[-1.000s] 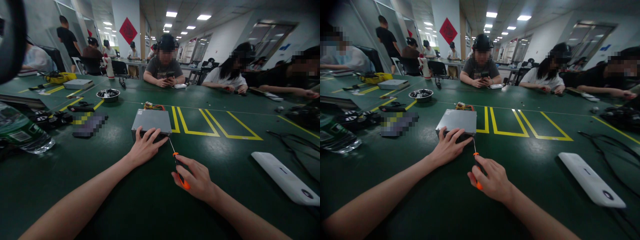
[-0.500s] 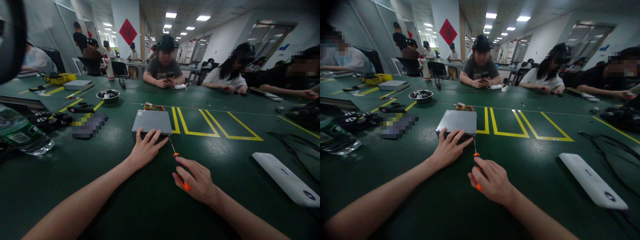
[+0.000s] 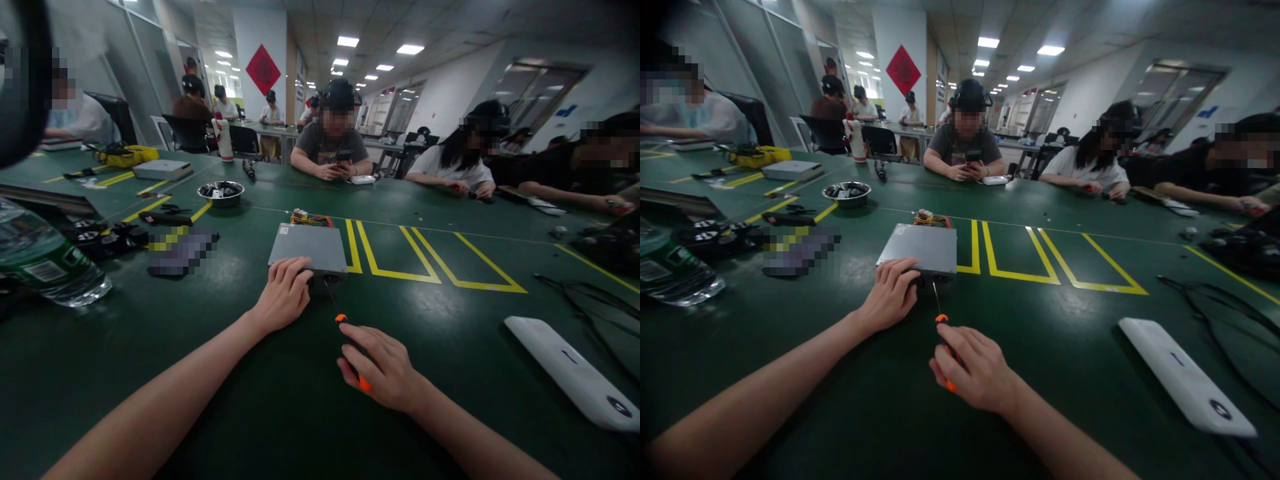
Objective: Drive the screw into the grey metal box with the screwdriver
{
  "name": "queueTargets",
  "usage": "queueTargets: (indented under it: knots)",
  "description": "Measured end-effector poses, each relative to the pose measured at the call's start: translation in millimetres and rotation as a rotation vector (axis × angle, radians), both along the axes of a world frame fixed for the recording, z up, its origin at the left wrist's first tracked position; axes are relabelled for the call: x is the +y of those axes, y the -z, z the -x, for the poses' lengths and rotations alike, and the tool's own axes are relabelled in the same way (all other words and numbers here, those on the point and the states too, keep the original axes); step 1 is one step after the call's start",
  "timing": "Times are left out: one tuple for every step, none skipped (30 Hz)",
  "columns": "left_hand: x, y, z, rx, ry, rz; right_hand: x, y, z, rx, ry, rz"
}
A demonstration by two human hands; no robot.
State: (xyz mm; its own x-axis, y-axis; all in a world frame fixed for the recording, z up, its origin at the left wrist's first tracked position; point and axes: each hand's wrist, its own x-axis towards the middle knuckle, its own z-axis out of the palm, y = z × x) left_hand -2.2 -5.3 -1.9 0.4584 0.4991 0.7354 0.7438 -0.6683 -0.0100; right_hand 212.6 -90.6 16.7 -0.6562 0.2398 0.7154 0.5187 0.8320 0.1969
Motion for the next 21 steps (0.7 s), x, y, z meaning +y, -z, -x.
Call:
queueTargets:
  knots:
    - [0.1, 0.3, -0.6, -0.014, -0.001, 0.005, 1.0, 0.6, 1.3, -0.004, 0.001, 0.007]
    - [-0.1, 0.3, -1.2, -0.018, -0.002, 0.012, 1.7, 1.2, 2.3, -0.007, 0.002, 0.01]
    - [-0.3, 0.0, -1.9, -0.018, -0.003, 0.018, 2.2, 1.7, 3.0, -0.009, 0.004, 0.012]
    - [-0.6, -0.4, -2.4, -0.015, -0.005, 0.023, 2.6, 2.1, 3.4, -0.01, 0.003, 0.013]
    - [-0.8, -0.8, -2.9, -0.011, -0.007, 0.029, 2.9, 2.4, 3.6, -0.011, 0.001, 0.014]
    - [-1.0, -1.3, -3.3, -0.007, -0.009, 0.034, 3.2, 2.7, 3.6, -0.013, 0.0, 0.016]
    - [-1.1, -1.8, -3.6, -0.006, -0.011, 0.038, 3.4, 3.0, 3.6, -0.014, 0.0, 0.018]
    - [-1.1, -2.2, -3.8, -0.004, -0.014, 0.041, 3.6, 3.3, 3.5, -0.016, 0.002, 0.021]
    - [-1.1, -2.5, -4.0, -0.002, -0.016, 0.044, 3.7, 3.6, 3.4, -0.017, 0.003, 0.024]
    - [-1.1, -2.7, -4.1, -0.001, -0.018, 0.045, 3.7, 3.9, 3.4, -0.019, 0.004, 0.027]
    - [-1.2, -2.9, -4.2, 0.001, -0.02, 0.047, 3.6, 4.1, 3.5, -0.02, 0.006, 0.028]
    - [-1.2, -3.1, -4.2, 0.003, -0.022, 0.048, 3.3, 4.3, 3.7, -0.018, 0.007, 0.029]
    - [-1.2, -3.2, -4.2, 0.006, -0.022, 0.049, 3.0, 4.4, 4.0, -0.015, 0.009, 0.03]
    - [-1.1, -3.3, -4.1, 0.008, -0.022, 0.05, 2.7, 4.3, 4.4, -0.01, 0.012, 0.031]
    - [-1.1, -3.3, -3.9, 0.01, -0.021, 0.05, 2.3, 4.1, 5.0, -0.001, 0.017, 0.032]
    - [-1.0, -3.3, -3.7, 0.012, -0.018, 0.049, 2.0, 3.5, 5.7, 0.008, 0.022, 0.035]
    - [-0.8, -3.3, -3.5, 0.014, -0.015, 0.046, 1.7, 2.7, 6.3, 0.018, 0.026, 0.04]
    - [-0.6, -3.2, -3.3, 0.014, -0.014, 0.045, 1.4, 1.5, 6.9, 0.028, 0.029, 0.049]
    - [-0.3, -3.0, -3.2, 0.012, -0.01, 0.041, 1.2, 0.0, 7.4, 0.041, 0.035, 0.06]
    - [0.1, -2.8, -3.0, 0.008, -0.009, 0.038, 1.0, -1.8, 7.6, 0.055, 0.042, 0.077]
    - [0.4, -2.5, -3.0, 0.005, -0.008, 0.035, 0.9, -3.9, 7.7, 0.07, 0.048, 0.099]
